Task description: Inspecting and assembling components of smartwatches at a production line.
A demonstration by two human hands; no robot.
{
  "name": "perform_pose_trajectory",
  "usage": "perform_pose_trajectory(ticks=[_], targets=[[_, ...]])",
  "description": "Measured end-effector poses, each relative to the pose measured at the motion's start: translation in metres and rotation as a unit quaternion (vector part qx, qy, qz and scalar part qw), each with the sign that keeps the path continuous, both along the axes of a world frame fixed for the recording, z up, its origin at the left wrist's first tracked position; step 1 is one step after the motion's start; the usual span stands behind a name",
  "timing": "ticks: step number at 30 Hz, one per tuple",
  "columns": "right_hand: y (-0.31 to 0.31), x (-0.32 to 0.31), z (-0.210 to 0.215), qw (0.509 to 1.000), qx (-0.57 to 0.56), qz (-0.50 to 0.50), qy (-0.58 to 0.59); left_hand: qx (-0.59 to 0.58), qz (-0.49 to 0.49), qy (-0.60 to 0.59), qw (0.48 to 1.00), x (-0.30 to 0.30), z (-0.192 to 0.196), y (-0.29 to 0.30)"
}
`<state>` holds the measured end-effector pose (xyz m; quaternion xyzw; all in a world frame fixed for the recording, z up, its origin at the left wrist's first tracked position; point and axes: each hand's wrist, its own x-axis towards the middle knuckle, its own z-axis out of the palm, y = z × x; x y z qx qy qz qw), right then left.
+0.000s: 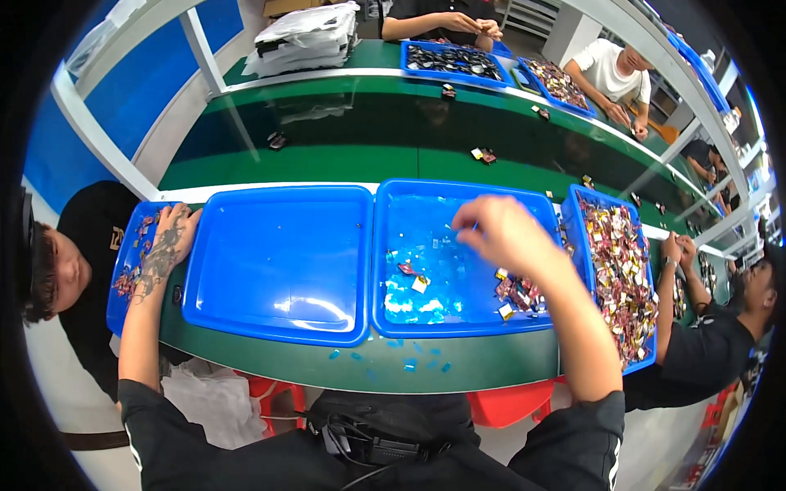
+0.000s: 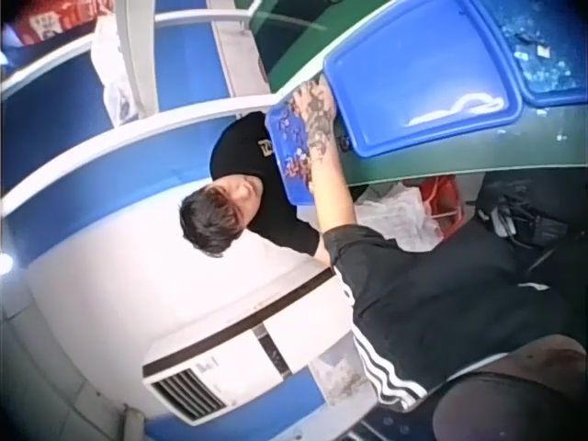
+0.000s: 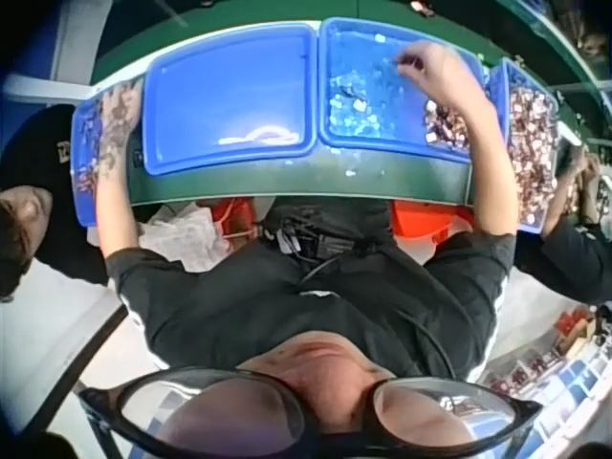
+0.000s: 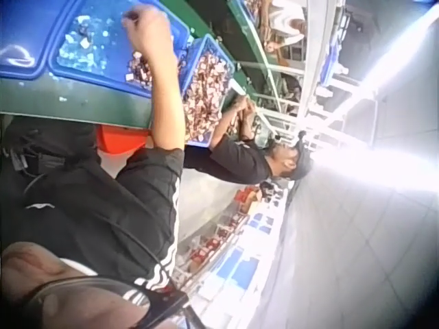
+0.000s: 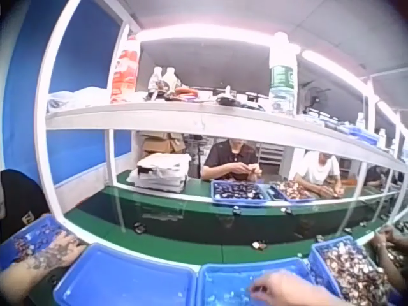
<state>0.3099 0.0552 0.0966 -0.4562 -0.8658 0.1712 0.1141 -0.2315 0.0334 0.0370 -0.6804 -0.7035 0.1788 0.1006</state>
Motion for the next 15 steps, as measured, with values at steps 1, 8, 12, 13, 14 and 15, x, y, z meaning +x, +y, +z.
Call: perform_pose_trajectory(ticks=[1,8,12,13,14,15], targets=[[-0.018,-0.001,-0.006,1.0,0.002,0.009,0.009,0.002,-0.01,0.001,1.0,0.0,-0.004,0.007],[-0.063,-0.038,-0.061,0.995,0.046,-0.058,0.065,-0.06,-0.099,0.141,0.983,-0.006,-0.001,0.003],[-0.072,-0.027,-0.057,0.98,0.033,-0.097,0.168,-0.007,-0.263,0.071,0.962,-0.032,-0.003,0.01],[-0.075,-0.021,-0.057,0.975,0.052,-0.098,0.192,0.069,-0.291,0.071,0.952,-0.047,-0.015,0.008],[-0.076,-0.015,-0.058,0.97,0.071,-0.094,0.211,0.147,-0.324,0.071,0.932,-0.055,-0.023,0.007],[-0.082,-0.012,-0.054,0.964,-0.003,-0.147,0.22,0.11,-0.291,0.088,0.946,-0.044,-0.018,0.006]])
